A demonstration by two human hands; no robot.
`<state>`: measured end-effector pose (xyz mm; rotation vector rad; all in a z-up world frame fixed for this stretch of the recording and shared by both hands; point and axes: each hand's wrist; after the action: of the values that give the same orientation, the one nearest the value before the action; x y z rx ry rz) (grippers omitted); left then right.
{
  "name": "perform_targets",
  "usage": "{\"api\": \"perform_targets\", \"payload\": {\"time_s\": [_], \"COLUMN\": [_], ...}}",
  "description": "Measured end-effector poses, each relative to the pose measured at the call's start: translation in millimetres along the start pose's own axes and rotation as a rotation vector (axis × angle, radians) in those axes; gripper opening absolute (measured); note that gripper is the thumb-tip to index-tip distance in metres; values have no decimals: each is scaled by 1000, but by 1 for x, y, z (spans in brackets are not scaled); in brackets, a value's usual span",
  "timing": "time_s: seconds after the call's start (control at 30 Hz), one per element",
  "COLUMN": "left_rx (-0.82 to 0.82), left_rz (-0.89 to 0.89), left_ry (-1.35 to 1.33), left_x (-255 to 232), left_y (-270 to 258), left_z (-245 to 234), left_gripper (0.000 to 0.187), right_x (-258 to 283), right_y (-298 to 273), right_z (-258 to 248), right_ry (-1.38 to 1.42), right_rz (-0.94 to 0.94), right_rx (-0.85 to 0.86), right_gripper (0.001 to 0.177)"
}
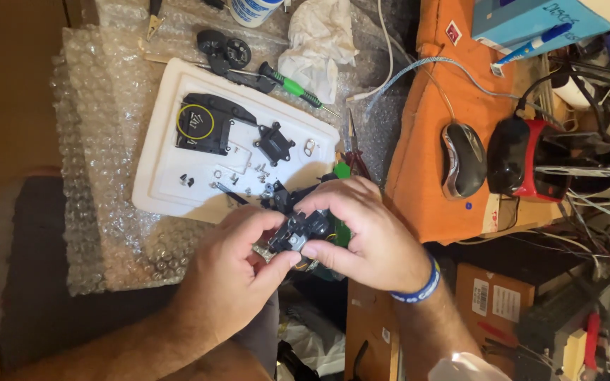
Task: Repairing an electronic device by manipulating a circuit board and wires using tools.
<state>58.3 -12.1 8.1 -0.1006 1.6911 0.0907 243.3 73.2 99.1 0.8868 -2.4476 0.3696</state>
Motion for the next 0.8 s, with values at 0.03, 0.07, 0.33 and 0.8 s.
{"api": "perform_targets", "payload": {"time_s": [0.03,0.07,0.33,0.8], "left_rx": [-1,-11,-12,-72], "left_rz": [-1,41,46,62], "left_ry": [-2,-18,-18,75], "left_x": [0,-1,-1,-2], "left_y": [1,2,8,11], "left_z": [1,2,5,11], "left_gripper": [40,39,35,34], "right_x": [-2,-3,-13,-15], "right_y": [3,6,4,-3], "right_z": [-2,-5,0,10], "right_ry": [-1,26,93,140], "right_rz": [0,-22,-41,77], "right_rx": [2,21,40,8], "right_gripper": [42,42,46,49]}}
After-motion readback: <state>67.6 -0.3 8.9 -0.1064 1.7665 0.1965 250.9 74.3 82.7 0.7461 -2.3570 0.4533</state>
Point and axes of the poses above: each hand's wrist, its own y-axis towards the middle knuckle, its own z-axis out of the palm, x = y × z, and after that the axes turned 9 degrees about -x, right-handed
